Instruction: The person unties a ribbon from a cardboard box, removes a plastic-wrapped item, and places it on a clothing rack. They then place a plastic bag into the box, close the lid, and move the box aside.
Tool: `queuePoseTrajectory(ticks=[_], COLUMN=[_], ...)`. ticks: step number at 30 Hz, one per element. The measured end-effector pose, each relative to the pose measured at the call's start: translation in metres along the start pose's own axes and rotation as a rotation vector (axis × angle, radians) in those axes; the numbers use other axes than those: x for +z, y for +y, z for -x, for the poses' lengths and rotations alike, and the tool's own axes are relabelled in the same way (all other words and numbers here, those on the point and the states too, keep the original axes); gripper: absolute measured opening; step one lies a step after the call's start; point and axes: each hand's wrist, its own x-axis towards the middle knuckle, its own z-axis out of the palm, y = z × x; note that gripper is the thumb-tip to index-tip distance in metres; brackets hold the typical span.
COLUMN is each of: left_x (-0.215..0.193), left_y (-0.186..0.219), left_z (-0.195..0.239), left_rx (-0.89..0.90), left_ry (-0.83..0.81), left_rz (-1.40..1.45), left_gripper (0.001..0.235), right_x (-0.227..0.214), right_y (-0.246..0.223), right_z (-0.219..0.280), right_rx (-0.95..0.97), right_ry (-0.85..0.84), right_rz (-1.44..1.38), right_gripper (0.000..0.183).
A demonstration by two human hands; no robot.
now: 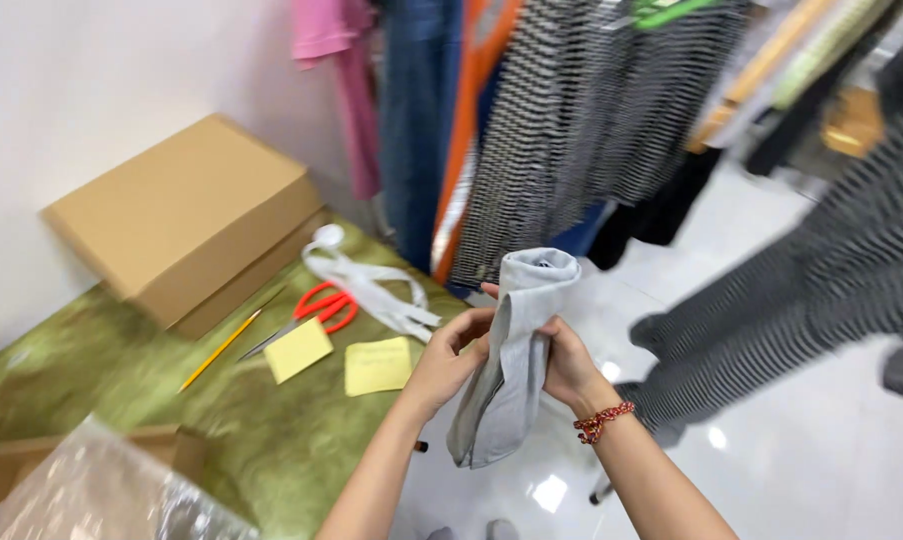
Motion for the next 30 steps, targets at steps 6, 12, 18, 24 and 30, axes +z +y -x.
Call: queuePoseTrajectory(ticks=[6,12,18,24,30], left_x=[0.036,0.064,0.052,0.011,0.006], left_y=[-0.017,0.021,-0.014,-0.025,-0.052], left_z=[-0.018,-0.012,-0.012,-0.01,-0.033], left_rx=[-0.03,-0.234,-0.121,-0.198,-0.322], left_ry=[-0.097,0.072,0.062,-0.069,-0.074], left_rz=[0.04,-0.267,-0.359,-0.009,0.139], left_gripper=[0.082,0.091,0.067,0.054,0.045], right_x=[-0.127,0.02,0.019,-0.044,0.007], right_y=[0.057,0.005,0.014,-0.001,-0.027], right_z=[0.004,0.07,0.083,0.104,0.111], right_rx=[-0.019,-0.546,-0.474,-0.552,-0.616], right_ry=[0.502,0.584,0.699,0.816,0.685], right_rz=[0.142,0.573,0.971,1.069,1.544], right_gripper=[0.066,0.055,0.095,0.042,0.091])
